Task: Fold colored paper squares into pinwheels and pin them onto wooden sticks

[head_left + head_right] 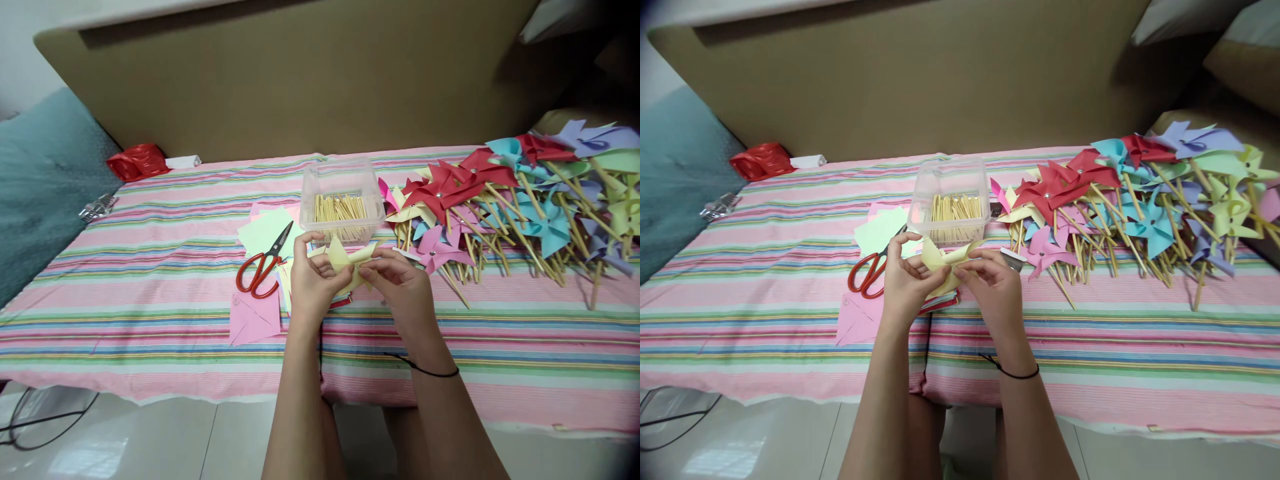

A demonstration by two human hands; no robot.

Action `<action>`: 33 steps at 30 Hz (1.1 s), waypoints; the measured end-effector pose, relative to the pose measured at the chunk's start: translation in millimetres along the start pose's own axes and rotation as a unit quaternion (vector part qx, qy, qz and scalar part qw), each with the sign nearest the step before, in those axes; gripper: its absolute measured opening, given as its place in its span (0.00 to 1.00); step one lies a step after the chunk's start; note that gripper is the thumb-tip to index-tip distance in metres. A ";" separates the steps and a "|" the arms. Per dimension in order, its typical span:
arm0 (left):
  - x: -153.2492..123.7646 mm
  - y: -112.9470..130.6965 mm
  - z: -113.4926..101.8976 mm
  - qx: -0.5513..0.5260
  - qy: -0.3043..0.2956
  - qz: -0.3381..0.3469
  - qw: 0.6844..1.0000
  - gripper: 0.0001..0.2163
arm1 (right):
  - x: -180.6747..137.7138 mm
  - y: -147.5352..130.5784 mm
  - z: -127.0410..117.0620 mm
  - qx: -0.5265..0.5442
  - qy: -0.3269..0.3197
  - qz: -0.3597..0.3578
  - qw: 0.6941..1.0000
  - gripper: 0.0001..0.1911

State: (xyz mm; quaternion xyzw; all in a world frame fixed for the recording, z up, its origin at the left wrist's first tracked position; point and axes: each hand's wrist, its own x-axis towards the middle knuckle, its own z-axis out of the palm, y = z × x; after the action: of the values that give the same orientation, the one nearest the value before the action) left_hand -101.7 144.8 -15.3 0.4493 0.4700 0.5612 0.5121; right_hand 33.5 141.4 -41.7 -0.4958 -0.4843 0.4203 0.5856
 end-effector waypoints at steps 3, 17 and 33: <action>0.1 -0.5 -0.6 0.003 -0.003 0.003 1.000 0.25 | 0.4 -0.2 0.3 0.017 0.002 0.005 1.000 0.02; -1.1 0.6 -1.0 0.007 -0.007 -0.006 1.000 0.24 | -0.4 -4.2 6.6 0.123 0.027 0.092 0.988 0.28; -0.6 1.2 -2.3 0.001 -0.023 -0.014 1.000 0.25 | -2.0 -12.7 3.9 0.120 0.015 0.110 0.987 0.35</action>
State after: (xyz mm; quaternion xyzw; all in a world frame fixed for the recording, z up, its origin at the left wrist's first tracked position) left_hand -104.2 144.0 -14.5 0.4556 0.4653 0.5430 0.5302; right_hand 29.5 138.1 -29.4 -0.4785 -0.3642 0.5294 0.5985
